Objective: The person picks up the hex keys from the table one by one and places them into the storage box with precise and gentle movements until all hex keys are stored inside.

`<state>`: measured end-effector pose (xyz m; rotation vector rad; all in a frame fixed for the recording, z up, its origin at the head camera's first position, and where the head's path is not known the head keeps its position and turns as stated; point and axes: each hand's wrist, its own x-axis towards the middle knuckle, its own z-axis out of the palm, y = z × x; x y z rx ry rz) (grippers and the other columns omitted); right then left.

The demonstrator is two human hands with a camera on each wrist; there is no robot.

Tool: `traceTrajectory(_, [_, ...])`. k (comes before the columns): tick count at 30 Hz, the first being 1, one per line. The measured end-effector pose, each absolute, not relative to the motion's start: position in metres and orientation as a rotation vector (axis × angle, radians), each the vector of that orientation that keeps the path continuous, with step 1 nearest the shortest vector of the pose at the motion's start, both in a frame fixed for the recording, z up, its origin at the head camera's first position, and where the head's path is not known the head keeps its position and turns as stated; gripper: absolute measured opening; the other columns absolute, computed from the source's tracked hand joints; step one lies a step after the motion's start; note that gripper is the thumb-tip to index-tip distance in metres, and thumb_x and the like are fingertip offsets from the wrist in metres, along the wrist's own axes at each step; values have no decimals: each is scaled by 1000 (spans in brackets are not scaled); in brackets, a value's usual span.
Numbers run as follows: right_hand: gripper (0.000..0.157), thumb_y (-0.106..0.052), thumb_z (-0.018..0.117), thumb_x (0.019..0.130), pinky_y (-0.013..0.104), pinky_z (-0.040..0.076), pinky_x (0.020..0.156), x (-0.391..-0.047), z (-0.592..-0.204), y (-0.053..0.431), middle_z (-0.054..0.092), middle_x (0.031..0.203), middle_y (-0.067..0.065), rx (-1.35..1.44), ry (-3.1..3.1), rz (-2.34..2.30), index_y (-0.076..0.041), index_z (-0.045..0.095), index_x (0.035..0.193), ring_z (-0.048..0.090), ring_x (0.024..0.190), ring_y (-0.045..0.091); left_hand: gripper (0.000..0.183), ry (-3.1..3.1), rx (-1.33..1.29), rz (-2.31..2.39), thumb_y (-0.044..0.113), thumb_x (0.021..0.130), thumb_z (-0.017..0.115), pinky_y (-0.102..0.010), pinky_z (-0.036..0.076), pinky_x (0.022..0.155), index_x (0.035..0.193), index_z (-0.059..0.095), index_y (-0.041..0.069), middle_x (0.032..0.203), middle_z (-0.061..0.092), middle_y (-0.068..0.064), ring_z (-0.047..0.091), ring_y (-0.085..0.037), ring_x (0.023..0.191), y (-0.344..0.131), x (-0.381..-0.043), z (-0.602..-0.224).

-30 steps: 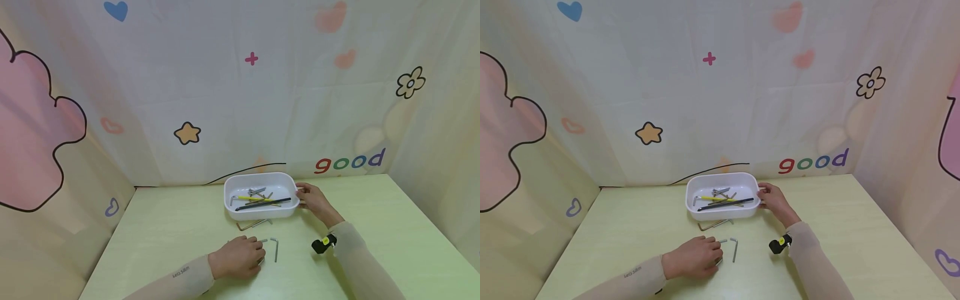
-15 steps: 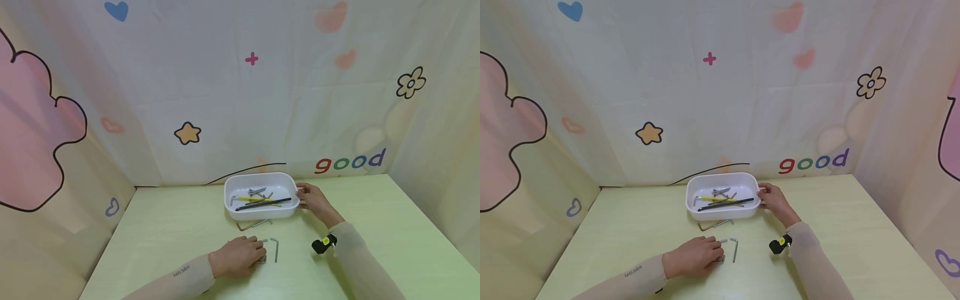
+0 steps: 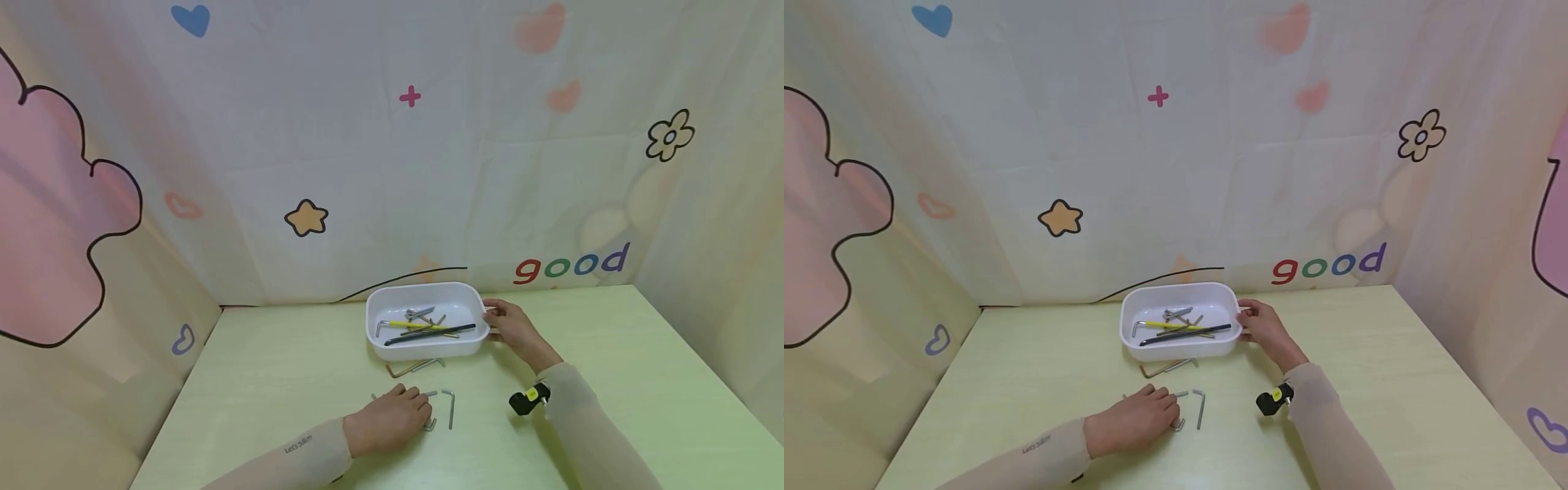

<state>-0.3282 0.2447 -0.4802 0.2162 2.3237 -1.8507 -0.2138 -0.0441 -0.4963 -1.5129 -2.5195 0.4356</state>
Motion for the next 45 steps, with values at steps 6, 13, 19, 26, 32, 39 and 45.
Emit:
traceTrajectory(6, [43,-8,48,102,26,56,73,-328,-481,244,48,114,11,212,2319,-1858,-4,42,144,53,98,23,11,-2445,-1514,442,16,93,59,-23,39,77,103,58,17,96,57,8,50,-9,88,-47,-216,-493])
traceTrajectory(13, [43,-8,47,102,25,57,74,-329,-480,245,47,116,11,215,2324,-1848,-4,41,145,53,100,23,9,-2415,-1489,444,17,97,53,-26,44,84,105,56,16,98,57,6,52,-12,93,-47,-218,-481])
traceTrajectory(19, [44,-9,46,103,26,57,76,-327,-479,245,47,120,13,205,2318,-1849,-4,40,146,52,103,25,11,-2455,-1473,445,22,99,53,-26,44,85,107,57,16,102,59,6,52,-12,96,-48,-220,-469])
traceTrajectory(26, [44,-9,46,103,25,57,76,-326,-479,245,47,120,14,195,2310,-1859,-4,40,146,52,103,25,12,-2451,-1445,405,19,96,59,-26,45,86,107,58,16,103,59,6,53,-12,97,-53,-225,-455])
traceTrajectory(32, [44,-9,46,103,25,56,76,-327,-478,245,46,123,16,201,2307,-1851,-5,40,147,51,105,26,17,-2393,-1401,427,18,91,67,-25,40,81,105,57,16,97,55,6,49,-12,90,-56,-233,-442])
traceTrajectory(39, [44,-9,47,103,25,56,75,-328,-478,245,47,118,12,215,2306,-1855,-5,41,146,52,101,24,7,-2337,-1381,440,14,98,53,-25,41,80,103,57,16,95,56,5,51,-13,91,-53,-245,-423])
traceTrajectory(45, [43,-9,48,102,25,56,75,-328,-480,245,47,116,10,207,2304,-1854,-5,41,145,52,98,22,15,-2339,-1361,448,15,89,65,-26,42,80,101,57,16,98,58,5,52,-14,92,-51,-254,-405])
